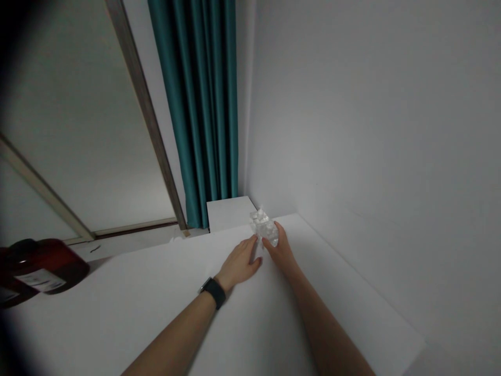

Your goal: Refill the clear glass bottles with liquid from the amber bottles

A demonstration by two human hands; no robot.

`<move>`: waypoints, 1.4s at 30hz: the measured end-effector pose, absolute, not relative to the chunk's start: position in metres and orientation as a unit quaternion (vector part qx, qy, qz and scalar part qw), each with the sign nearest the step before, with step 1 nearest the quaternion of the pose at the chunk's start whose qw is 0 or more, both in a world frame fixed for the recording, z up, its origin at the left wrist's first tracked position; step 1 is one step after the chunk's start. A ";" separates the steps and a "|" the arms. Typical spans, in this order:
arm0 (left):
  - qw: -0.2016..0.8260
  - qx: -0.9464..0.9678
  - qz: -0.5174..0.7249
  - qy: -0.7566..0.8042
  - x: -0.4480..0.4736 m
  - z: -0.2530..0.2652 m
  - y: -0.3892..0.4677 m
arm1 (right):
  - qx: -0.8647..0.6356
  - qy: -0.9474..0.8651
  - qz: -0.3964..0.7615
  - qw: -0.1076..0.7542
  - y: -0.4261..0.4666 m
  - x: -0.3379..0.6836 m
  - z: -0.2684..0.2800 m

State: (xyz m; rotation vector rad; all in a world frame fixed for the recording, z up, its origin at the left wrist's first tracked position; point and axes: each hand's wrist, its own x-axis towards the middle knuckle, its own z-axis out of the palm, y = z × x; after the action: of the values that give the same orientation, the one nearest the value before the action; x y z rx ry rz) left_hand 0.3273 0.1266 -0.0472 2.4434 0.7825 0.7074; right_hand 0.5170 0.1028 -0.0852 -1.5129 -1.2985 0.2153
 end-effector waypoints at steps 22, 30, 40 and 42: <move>0.231 0.899 0.250 0.277 0.327 -0.044 0.125 | -0.648 -0.538 0.092 0.531 0.109 0.521 -0.088; 0.231 0.898 0.250 0.277 0.326 -0.042 0.123 | -0.661 -0.532 0.053 0.526 0.106 0.520 -0.086; 0.225 0.899 0.244 0.285 0.327 -0.040 0.123 | -0.672 -0.551 0.004 0.495 0.091 0.512 -0.081; 0.223 0.900 0.244 0.285 0.327 -0.041 0.124 | -0.673 -0.555 0.000 0.489 0.092 0.511 -0.081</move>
State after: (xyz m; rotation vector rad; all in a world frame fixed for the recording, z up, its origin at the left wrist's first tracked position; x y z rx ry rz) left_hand 0.3268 0.1237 -0.0412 2.4835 0.7875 0.6726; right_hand 0.5112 0.0915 -0.0808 -1.6351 -1.3481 -0.0002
